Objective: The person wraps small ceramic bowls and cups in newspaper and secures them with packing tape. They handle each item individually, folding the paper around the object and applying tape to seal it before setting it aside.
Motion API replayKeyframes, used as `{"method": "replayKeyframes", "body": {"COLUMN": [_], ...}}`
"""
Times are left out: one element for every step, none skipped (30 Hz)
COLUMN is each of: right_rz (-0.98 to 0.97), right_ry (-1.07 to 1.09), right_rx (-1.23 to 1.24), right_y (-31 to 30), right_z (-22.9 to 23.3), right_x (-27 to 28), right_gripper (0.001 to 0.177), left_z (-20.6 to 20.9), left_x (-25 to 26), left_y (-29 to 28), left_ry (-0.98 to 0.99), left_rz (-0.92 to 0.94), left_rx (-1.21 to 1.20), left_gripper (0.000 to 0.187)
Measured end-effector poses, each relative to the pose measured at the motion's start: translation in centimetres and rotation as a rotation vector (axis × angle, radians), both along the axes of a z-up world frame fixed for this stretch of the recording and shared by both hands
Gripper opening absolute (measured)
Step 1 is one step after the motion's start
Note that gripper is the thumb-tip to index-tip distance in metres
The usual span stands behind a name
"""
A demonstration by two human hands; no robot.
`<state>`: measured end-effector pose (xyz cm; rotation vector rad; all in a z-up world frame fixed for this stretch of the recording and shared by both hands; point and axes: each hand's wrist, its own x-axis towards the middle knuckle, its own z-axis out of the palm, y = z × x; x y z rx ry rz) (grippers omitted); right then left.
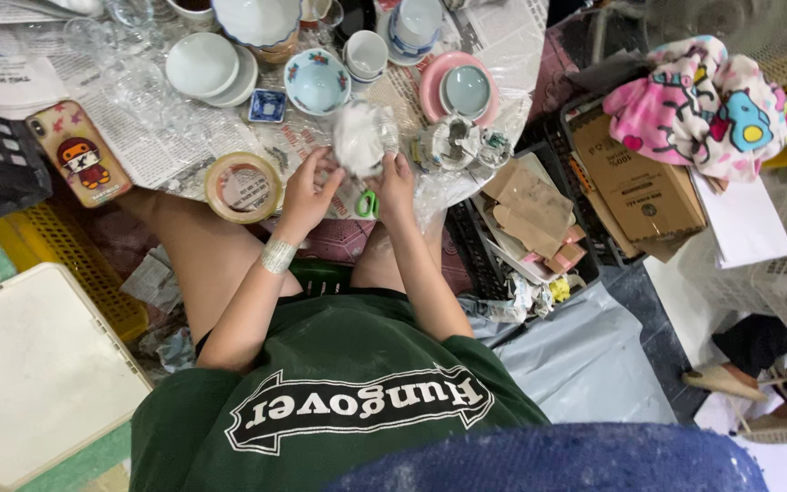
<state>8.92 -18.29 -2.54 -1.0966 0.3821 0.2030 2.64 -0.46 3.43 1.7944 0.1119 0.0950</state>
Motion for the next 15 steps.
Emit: {"method": "replayKeyframes", "body": {"right_rz": [-0.08, -0.155, -0.203, -0.249, -0.295, -0.275, -0.255, -0.23, -0.251, -0.267, -0.284, -0.265, -0.246, -0.227, -0.196], "right_ry": [0.045, 0.087, 0.123, 0.16, 0.197, 0.143, 0.088, 0.033, 0.046, 0.061, 0.078, 0.053, 0.029, 0.001, 0.041], "right_rx": [0.12, 0.239, 0.233, 0.229, 0.225, 0.314, 0.402, 0.49, 0.545, 0.602, 0.658, 0.638, 0.619, 0.601, 0.594], "right_y": [0.2, 0.3, 0.3, 0.5, 0.7, 0.8, 0.9, 1.1, 1.3, 1.7, 2.0, 2.3, 2.4, 2.5, 2.1], "right_z": [0.0, -0.1, -0.3, -0.7, -1.2, -1.8, -2.4, -3.1, -3.7, -4.2, -4.6, -4.8, -4.9, -4.5, -4.2], "right_x": [0.5, 0.9, 1.3, 1.6, 2.0, 2.4, 3.1, 3.8, 4.8, 5.8, 6.3, 6.7, 7.0, 7.2, 6.9], "right_gripper": [0.041, 0.041, 0.043, 0.045, 0.047, 0.045, 0.043, 0.043, 0.041, 0.04, 0.039, 0.038, 0.038, 0.037, 0.034], "left_z": [0.1, 0.2, 0.4, 0.6, 0.7, 0.8, 1.0, 1.1, 1.2, 1.3, 1.4, 1.6, 1.7, 1.8, 1.9], "left_x": [-0.2, -0.4, -0.4, -0.4, -0.3, -0.5, -0.6, -0.7, -0.9, -1.2, -1.6, -1.8, -2.1, -2.4, -2.6], "left_y": [-0.1, 0.0, 0.2, 0.6, 1.1, 1.5, 1.9, 2.3, 2.6, 2.9, 2.9, 3.0, 3.1, 3.1, 3.4], "left_ry": [-0.012, -0.026, -0.04, -0.022, -0.005, 0.017, -0.002, -0.02, -0.039, -0.051, -0.063, -0.08, -0.124, -0.171, -0.218], "left_rz": [-0.024, -0.041, -0.058, -0.055, -0.052, -0.045, -0.026, -0.002, 0.022, 0.028, 0.035, 0.044, 0.064, 0.083, 0.101], "left_rx": [0.0, 0.0, 0.0, 0.026, 0.052, 0.076, 0.072, 0.068, 0.064, 0.062, 0.06, 0.059, 0.064, 0.071, 0.078], "left_gripper": [0.045, 0.041, 0.037, 0.036, 0.034, 0.033, 0.032, 0.031, 0.03, 0.028, 0.026, 0.025, 0.023, 0.022, 0.02]}}
